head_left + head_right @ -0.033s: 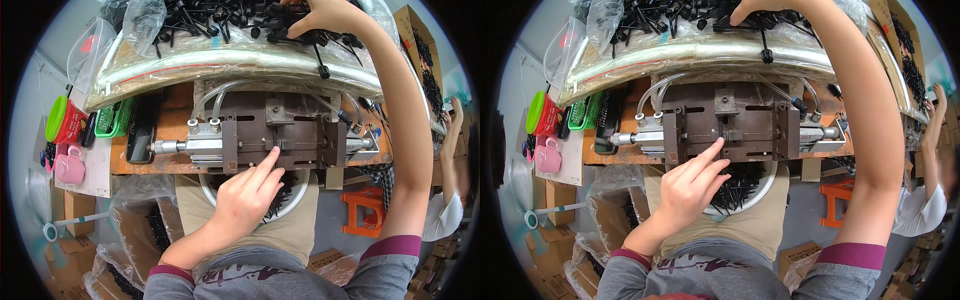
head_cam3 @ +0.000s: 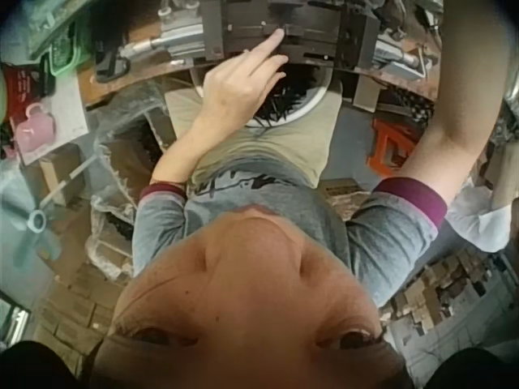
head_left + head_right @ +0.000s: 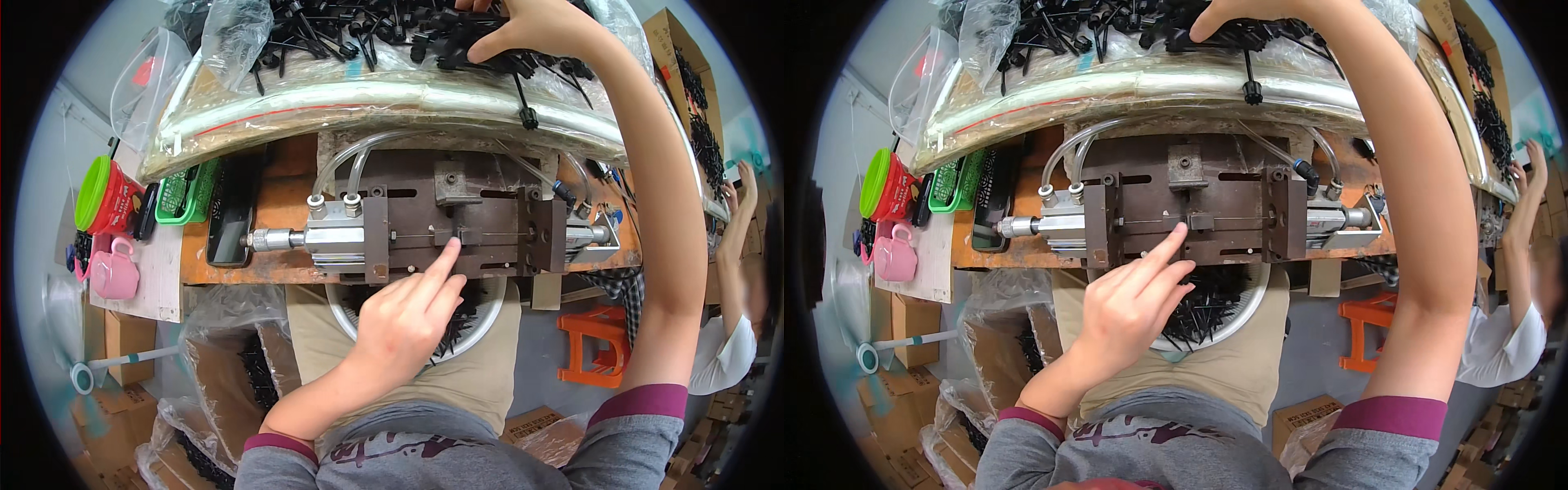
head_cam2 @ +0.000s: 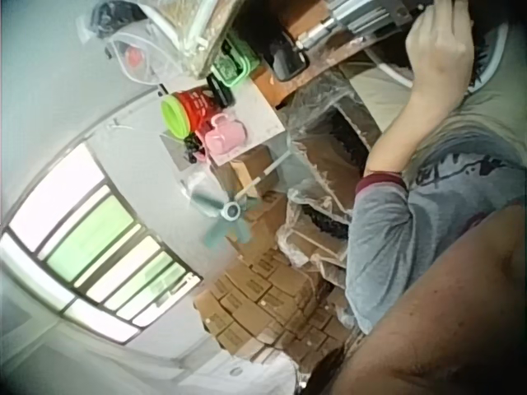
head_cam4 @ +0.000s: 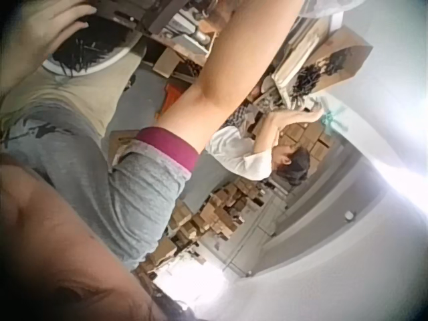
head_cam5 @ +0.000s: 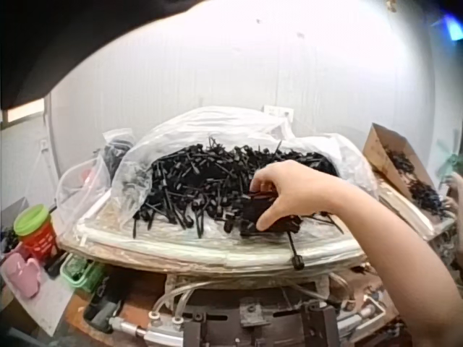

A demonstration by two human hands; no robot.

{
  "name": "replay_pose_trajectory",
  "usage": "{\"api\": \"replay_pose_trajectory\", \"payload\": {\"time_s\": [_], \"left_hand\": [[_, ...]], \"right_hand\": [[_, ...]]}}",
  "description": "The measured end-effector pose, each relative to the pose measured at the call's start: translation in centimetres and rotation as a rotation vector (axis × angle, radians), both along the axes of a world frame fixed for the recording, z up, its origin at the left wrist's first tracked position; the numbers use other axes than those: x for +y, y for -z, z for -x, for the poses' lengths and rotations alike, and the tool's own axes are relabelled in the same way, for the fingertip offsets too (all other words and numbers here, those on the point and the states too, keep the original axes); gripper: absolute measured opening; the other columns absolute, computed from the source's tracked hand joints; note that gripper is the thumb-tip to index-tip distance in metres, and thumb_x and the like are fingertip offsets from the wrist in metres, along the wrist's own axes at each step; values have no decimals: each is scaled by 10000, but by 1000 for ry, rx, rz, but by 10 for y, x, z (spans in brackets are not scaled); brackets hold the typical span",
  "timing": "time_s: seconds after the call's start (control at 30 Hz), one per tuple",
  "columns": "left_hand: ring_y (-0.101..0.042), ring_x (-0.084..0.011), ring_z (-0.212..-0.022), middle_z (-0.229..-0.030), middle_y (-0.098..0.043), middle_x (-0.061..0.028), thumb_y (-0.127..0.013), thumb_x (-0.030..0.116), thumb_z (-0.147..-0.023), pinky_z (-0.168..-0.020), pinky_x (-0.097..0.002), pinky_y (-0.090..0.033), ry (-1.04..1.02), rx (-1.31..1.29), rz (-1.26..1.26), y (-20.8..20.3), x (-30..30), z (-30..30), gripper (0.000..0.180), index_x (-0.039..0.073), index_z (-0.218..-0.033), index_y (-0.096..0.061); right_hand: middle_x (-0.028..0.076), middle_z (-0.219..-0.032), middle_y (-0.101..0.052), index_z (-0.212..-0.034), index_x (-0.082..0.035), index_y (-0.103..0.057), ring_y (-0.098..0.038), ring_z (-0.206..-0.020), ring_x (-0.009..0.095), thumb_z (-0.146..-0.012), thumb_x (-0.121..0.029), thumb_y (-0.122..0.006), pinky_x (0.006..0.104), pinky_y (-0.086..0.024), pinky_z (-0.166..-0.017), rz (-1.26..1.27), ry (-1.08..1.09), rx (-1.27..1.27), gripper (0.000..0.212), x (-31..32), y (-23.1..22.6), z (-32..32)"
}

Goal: Manually assemble small black electronic components using a pneumatic jig.

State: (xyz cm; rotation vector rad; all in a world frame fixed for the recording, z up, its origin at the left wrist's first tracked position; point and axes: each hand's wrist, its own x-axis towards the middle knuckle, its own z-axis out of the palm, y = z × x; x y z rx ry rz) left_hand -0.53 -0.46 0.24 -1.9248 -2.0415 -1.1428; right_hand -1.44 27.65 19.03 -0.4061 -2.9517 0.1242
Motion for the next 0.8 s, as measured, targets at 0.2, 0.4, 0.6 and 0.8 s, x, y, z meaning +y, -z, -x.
{"api": "replay_pose_trajectory", "payload": {"time_s": [0.2, 0.4, 0.6, 0.8], "left_hand": [[-696, -217, -716, -1311, -655, -189, -814, 98, -723, -662, -298, -559, -9, 114, 31, 1, 10, -6, 262, 13, -944, -704], [-671, -209, -626, -1307, -663, -169, -827, 122, -717, -615, -296, -543, -3, 96, 73, -2, 13, -3, 261, 30, -927, -703], [-658, -197, -579, -1299, -671, -151, -831, 135, -743, -601, -287, -542, 12, 75, 122, -10, 10, 0, 272, 41, -966, -708], [-696, -243, -953, -1329, -649, -176, -858, 123, -737, -794, -327, -557, -6, -160, -147, -45, 4, 11, 503, 22, -1196, -679]], "right_hand": [[172, -966, -751, -1099, 47, -721, -712, -836, 255, -787, -54, -800, 332, -565, -805, 4, 37, 126, 338, 9, 15, -10], [82, -849, -730, -1053, 23, -750, -653, -726, 106, -893, -88, -726, 243, -537, -662, 351, 84, 429, 196, 9, 7, -28], [62, -846, -677, -1063, 17, -674, -606, -672, 76, -947, -112, -701, 193, -493, -598, 936, 156, 727, 175, 33, 15, -38], [52, -846, -690, -1037, -21, -694, -623, -696, 84, -902, -167, -731, 222, -484, -606, 931, 51, 830, 202, 25, 32, -63]]}}
